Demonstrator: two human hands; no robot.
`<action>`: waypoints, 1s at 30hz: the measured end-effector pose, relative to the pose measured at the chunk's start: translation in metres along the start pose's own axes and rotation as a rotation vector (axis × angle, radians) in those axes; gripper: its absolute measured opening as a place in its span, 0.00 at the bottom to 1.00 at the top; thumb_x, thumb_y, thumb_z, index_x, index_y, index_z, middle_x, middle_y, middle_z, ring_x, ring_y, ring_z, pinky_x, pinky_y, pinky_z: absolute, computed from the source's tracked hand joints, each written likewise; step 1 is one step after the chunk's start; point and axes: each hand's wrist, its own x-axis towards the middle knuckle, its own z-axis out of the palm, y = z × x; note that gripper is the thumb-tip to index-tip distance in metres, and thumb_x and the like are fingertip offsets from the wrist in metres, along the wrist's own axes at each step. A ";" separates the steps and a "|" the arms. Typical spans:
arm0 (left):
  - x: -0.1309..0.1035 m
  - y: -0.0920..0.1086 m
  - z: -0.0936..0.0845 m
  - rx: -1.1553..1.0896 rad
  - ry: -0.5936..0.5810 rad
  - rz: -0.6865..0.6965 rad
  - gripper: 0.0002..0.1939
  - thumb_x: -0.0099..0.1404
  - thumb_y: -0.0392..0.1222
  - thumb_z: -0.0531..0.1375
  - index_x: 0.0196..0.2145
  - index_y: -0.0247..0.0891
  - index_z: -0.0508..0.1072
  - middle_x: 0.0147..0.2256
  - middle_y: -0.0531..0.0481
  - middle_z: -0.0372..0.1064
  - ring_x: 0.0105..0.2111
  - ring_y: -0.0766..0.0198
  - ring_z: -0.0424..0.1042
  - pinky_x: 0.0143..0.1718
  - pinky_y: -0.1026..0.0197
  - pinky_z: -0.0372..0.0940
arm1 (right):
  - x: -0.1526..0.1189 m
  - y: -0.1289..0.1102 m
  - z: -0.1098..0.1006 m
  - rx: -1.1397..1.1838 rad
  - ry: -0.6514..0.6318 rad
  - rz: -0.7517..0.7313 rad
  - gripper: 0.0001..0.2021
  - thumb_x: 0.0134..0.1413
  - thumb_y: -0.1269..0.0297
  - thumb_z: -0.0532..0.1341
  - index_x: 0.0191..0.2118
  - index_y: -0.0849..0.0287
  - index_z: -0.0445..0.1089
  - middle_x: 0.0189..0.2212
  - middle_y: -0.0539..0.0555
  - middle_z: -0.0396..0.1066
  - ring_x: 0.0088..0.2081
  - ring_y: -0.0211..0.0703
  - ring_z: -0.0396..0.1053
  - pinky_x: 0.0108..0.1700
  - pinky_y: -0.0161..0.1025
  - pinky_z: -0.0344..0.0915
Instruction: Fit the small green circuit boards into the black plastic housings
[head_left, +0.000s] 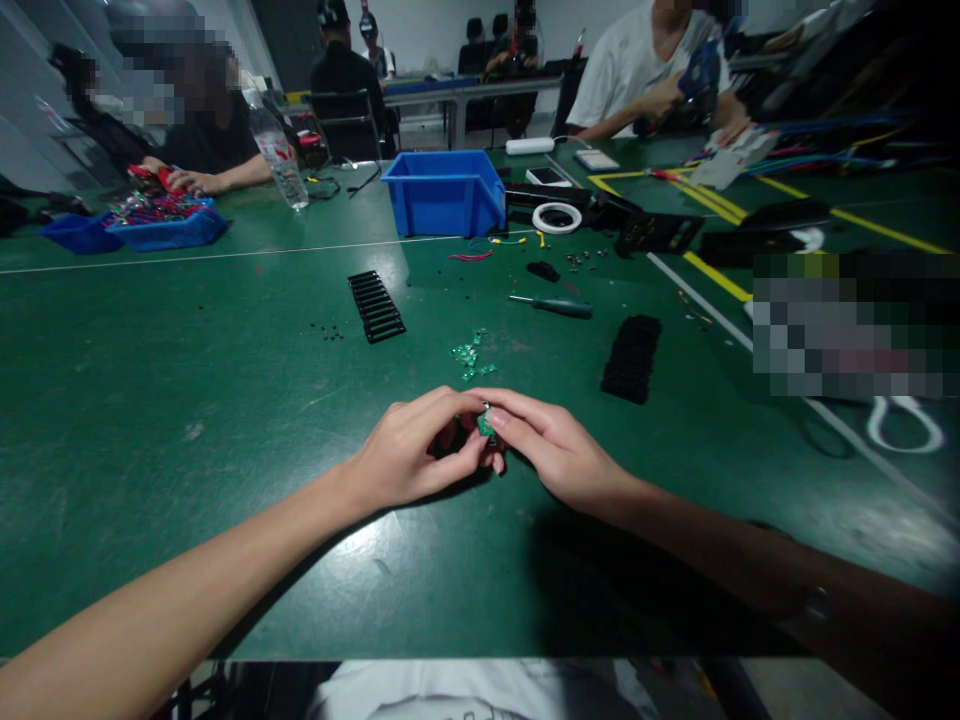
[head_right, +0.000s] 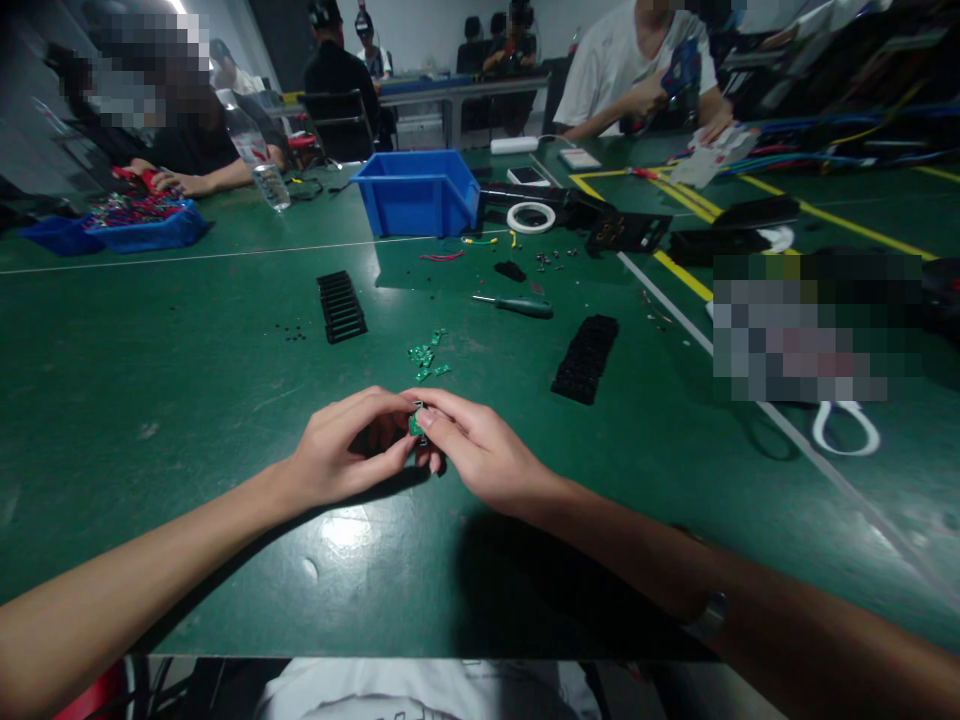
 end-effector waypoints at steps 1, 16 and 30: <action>0.000 0.000 0.000 0.001 0.000 0.001 0.15 0.66 0.36 0.63 0.50 0.34 0.70 0.36 0.47 0.73 0.30 0.68 0.69 0.31 0.66 0.64 | 0.000 0.000 0.000 0.003 -0.004 0.003 0.19 0.69 0.59 0.54 0.59 0.62 0.66 0.34 0.53 0.73 0.31 0.40 0.70 0.34 0.38 0.70; 0.001 0.001 0.000 0.029 0.001 -0.012 0.15 0.65 0.36 0.64 0.49 0.33 0.71 0.35 0.48 0.73 0.30 0.69 0.69 0.31 0.66 0.65 | 0.000 0.005 -0.001 -0.037 0.007 -0.022 0.17 0.70 0.58 0.54 0.58 0.57 0.67 0.36 0.53 0.72 0.31 0.40 0.69 0.34 0.39 0.70; 0.002 0.001 -0.001 0.030 -0.015 -0.017 0.14 0.66 0.37 0.64 0.48 0.34 0.71 0.35 0.48 0.73 0.29 0.69 0.69 0.31 0.66 0.64 | 0.001 0.006 0.000 -0.034 0.014 -0.027 0.17 0.69 0.57 0.55 0.58 0.57 0.67 0.35 0.53 0.72 0.31 0.40 0.70 0.35 0.40 0.70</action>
